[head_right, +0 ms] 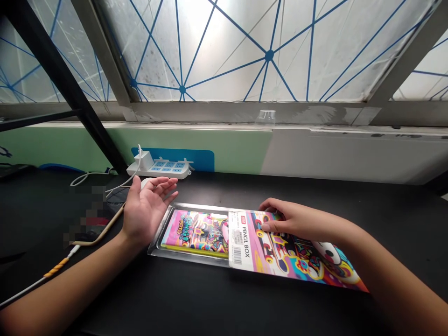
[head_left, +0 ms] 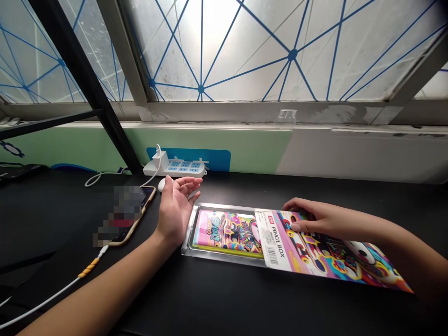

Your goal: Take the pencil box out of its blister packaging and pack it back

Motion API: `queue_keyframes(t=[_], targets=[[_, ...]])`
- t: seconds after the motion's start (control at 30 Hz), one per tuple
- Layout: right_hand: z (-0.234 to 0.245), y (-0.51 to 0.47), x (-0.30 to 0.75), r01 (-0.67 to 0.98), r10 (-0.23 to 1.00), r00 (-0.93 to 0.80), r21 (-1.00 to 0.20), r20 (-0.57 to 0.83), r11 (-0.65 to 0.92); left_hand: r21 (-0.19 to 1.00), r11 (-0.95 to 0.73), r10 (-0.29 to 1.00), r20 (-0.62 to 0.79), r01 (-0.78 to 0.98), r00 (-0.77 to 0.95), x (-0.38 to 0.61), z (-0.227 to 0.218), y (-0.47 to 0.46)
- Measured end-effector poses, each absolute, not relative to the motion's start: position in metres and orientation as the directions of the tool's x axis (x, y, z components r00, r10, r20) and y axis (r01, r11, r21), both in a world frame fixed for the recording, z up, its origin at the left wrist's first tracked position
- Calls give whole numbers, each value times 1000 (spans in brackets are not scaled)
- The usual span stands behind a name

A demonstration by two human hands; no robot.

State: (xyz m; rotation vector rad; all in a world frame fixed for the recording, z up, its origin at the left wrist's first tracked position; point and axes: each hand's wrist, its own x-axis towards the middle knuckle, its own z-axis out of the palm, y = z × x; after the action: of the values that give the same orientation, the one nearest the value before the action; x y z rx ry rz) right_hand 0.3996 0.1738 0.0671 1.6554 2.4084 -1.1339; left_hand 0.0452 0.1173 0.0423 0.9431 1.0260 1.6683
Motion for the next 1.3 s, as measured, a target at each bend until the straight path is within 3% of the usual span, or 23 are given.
queue_keyframes(t=[0.13,0.3,0.57,0.8,0.93,1.0,1.3], targets=[[76,175,363,855,806,-438,-463,-399,235,912,-237,948,142,-334,-285,45,42,118],[83,179,301,816,752,-567,-352,-337,458,884,-230,951,115,-406,-288,45,41,118],[84,168,212,747,717,-659,-301,-225,592,874,-208,948,69,-439,-312,47,44,119],[72,157,241,746,765,-644,-240,-22,621,930,-9,962,-92,-368,-257,42,39,119],[56,158,320,819,872,-490,-341,4,461,929,114,964,-189,-352,-186,41,38,118],[48,158,362,807,907,-419,-475,-42,351,923,160,962,-225,-350,-153,41,38,118],[45,150,385,632,877,-428,-766,-219,117,834,238,954,-296,-498,-40,40,42,120]])
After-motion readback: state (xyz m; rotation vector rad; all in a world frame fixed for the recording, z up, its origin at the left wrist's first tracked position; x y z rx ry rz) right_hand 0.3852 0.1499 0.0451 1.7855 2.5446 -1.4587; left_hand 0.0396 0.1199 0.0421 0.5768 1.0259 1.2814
